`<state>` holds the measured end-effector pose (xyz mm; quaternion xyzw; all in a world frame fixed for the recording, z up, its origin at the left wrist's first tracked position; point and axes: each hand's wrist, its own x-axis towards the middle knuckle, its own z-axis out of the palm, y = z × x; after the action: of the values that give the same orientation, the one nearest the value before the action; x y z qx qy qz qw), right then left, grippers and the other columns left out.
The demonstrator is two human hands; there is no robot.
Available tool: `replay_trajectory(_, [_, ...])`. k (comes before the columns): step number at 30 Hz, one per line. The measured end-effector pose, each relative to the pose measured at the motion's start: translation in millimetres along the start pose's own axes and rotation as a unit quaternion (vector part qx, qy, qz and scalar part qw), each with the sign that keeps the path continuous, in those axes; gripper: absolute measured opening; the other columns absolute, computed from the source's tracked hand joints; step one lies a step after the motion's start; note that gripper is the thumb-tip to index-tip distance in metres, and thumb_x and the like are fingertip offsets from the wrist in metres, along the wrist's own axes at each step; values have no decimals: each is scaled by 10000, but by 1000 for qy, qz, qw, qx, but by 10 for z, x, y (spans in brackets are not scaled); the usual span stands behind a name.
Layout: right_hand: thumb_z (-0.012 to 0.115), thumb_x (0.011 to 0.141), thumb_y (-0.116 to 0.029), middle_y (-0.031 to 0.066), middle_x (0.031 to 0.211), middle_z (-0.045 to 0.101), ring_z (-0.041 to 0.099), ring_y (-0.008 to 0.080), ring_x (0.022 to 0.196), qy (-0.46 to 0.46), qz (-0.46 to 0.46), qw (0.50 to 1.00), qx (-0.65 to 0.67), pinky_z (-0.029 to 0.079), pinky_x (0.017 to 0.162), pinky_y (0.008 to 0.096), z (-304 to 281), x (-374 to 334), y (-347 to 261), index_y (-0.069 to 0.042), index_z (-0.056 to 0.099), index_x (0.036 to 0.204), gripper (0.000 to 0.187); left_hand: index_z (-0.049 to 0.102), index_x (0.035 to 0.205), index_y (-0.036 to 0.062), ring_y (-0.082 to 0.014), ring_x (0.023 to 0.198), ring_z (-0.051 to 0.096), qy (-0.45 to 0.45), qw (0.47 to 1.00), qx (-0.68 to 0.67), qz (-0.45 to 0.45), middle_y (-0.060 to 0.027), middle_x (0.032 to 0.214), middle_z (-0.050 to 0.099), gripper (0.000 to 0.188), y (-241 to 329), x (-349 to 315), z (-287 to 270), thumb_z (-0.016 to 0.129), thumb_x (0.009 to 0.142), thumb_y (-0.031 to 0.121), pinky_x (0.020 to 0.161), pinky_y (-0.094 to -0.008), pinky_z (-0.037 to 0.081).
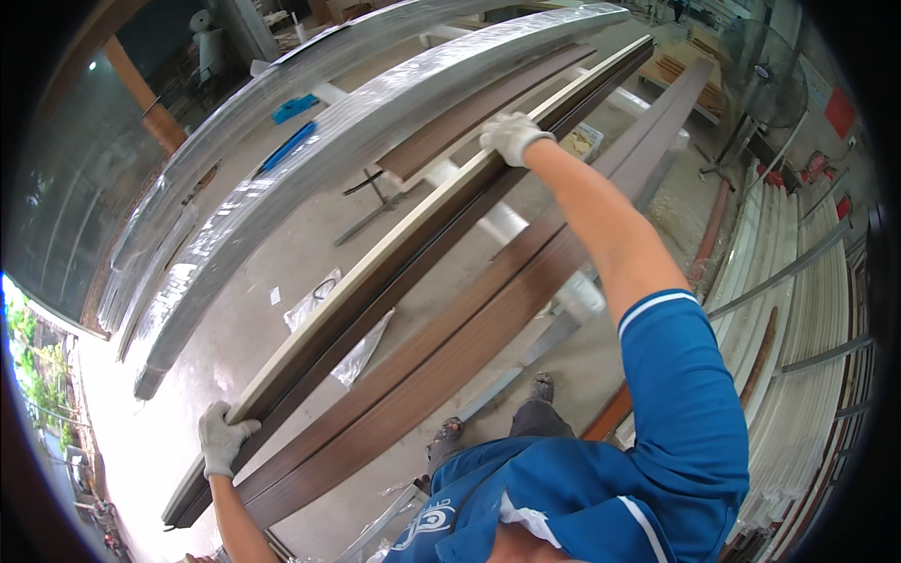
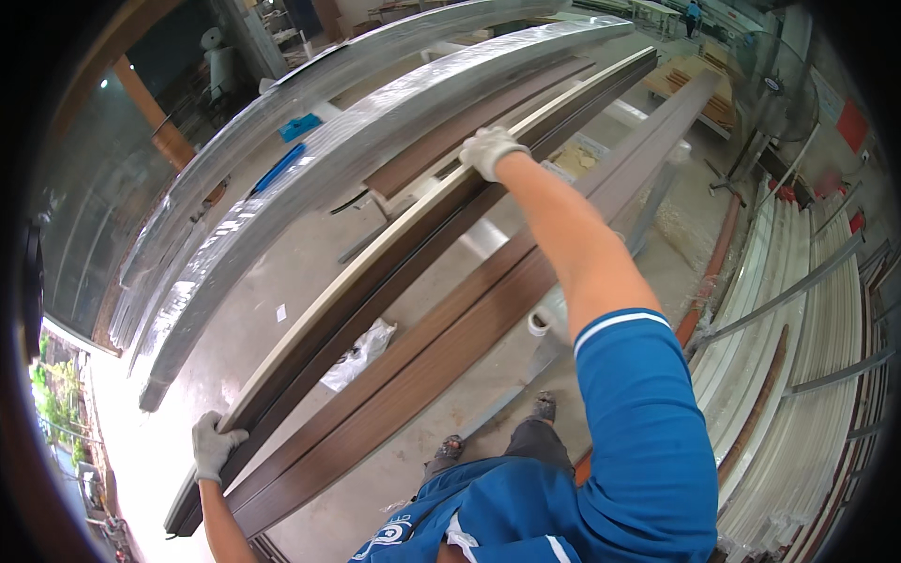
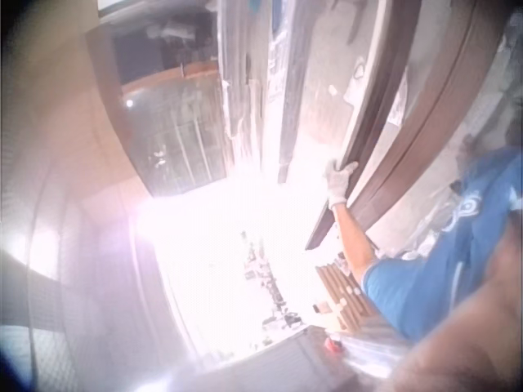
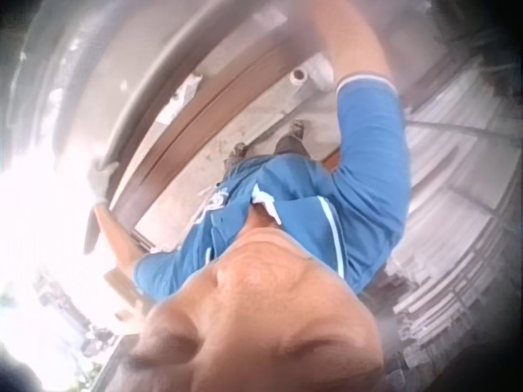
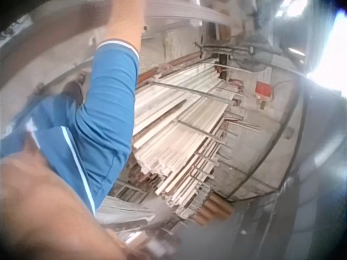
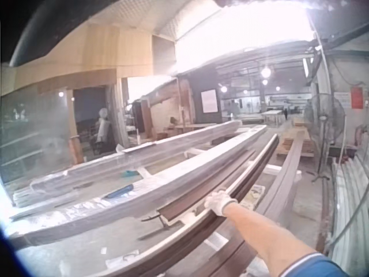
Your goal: The person stacks long wooden planks on a metal rack and wraps them with clear plastic film. They repeatedly pick up planks, align them, and roll the film around the stack to secure it.
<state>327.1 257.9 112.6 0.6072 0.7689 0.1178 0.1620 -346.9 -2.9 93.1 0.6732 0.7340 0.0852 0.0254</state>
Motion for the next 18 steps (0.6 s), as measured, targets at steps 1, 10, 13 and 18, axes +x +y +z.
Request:
replay_trajectory(1, [656,875,-62,57,1290,693,662,308,1212,-58,-1,998,-4,555,924,491,3,19,134,-200,663,1338,483,648,785,14,-370,733,623,29,997,53,56,-174,772,645,519,126,-46,37,965,538,343,706,-473,493])
replay_trajectory(10, [631,945,-196,48,1116,738,722,271,1087,62,-46,997,7,565,898,422,474,-292,1056,-232,731,1178,257,588,829,10,-482,843,601,41,986,152,-47,-240,879,609,535,443,-149,217,928,515,278,763,-541,496])
replay_trajectory(13, [610,956,-210,34,1112,721,709,276,1100,116,-30,993,1,562,875,407,777,-334,1478,-226,736,1149,231,632,1362,74,-423,1235,603,-195,947,208,-150,-220,1381,619,554,509,-198,290,659,892,367,1098,-489,454])
replay_trajectory(18, [618,936,-232,-4,1037,699,693,212,1037,138,-18,989,-53,504,857,383,1125,-389,1914,-240,686,1027,114,691,1208,104,-373,1126,659,-253,899,350,-67,-185,1240,686,367,650,-181,370,580,913,291,1001,-459,518])
